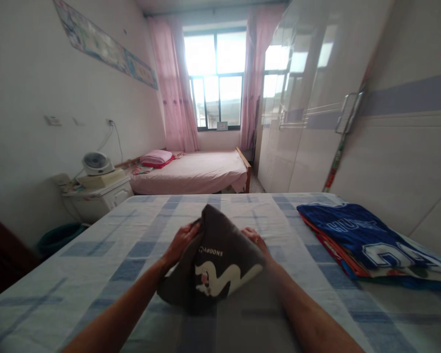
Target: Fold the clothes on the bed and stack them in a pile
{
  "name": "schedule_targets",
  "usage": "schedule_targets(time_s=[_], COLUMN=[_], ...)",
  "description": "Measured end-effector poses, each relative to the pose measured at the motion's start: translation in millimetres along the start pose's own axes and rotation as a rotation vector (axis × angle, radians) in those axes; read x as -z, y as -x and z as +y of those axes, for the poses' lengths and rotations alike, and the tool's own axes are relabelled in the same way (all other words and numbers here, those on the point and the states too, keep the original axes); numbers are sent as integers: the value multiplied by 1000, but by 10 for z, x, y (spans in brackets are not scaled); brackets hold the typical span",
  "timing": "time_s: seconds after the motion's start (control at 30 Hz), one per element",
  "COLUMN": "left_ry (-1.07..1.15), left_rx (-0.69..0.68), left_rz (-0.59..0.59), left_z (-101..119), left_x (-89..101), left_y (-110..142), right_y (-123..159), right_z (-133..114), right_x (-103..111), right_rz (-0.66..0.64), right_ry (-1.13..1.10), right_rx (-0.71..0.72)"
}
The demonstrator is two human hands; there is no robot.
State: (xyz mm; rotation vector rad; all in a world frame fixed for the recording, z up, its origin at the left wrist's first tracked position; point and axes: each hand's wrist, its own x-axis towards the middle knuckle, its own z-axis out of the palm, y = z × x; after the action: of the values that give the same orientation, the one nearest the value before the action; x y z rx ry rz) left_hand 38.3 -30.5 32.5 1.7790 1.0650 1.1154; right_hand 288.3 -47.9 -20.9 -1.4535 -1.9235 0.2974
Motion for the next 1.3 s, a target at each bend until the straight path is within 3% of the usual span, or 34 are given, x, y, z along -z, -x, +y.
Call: schedule_targets(time_s=[0.07,0.13,0.23,0.33,0.53,0.67,0.77,0.9,0.97,1.07,1.2,1.3], left_ry=[-137,-185,-80,63,223,314,411,546,591,642,731,719], left_rx=[31,32,50,95,192,315,280,288,320,354,346,342], left_rz=[29,47,52,118,280,407,383,185,169,292,530,614], left_z=[-296,-438,-442,-377,-329,-375,-426,-445,-440,-445,-492,-542], left_x=[-157,-229,-220,-153,-15,91,132,97,86,148,349,445], left_y=[60,118,159,158,149,121,96,100,109,105,62,35], right_y=[-4,-13,-25,-3,63,40,33,44,42,18,-30,-50], right_z=[-27,-90,-212,-291,-236,-177,-141,-115,-122,-131,-45,64], right_x=[36,60,66,77,229,236,142,21,3,26,98,140], right_rz=[-33,-81,-182,-291,-443,-429,-435,-362,-310,-206,32,169], right_ry=[-123,-337,-681,-887,-1166,-1250,-1148,-1051,-1043,-1034,-962,-823], right_rx=[-50,-107,-203,-330,-452,-355,-314,-311,-327,-369,-422,-420])
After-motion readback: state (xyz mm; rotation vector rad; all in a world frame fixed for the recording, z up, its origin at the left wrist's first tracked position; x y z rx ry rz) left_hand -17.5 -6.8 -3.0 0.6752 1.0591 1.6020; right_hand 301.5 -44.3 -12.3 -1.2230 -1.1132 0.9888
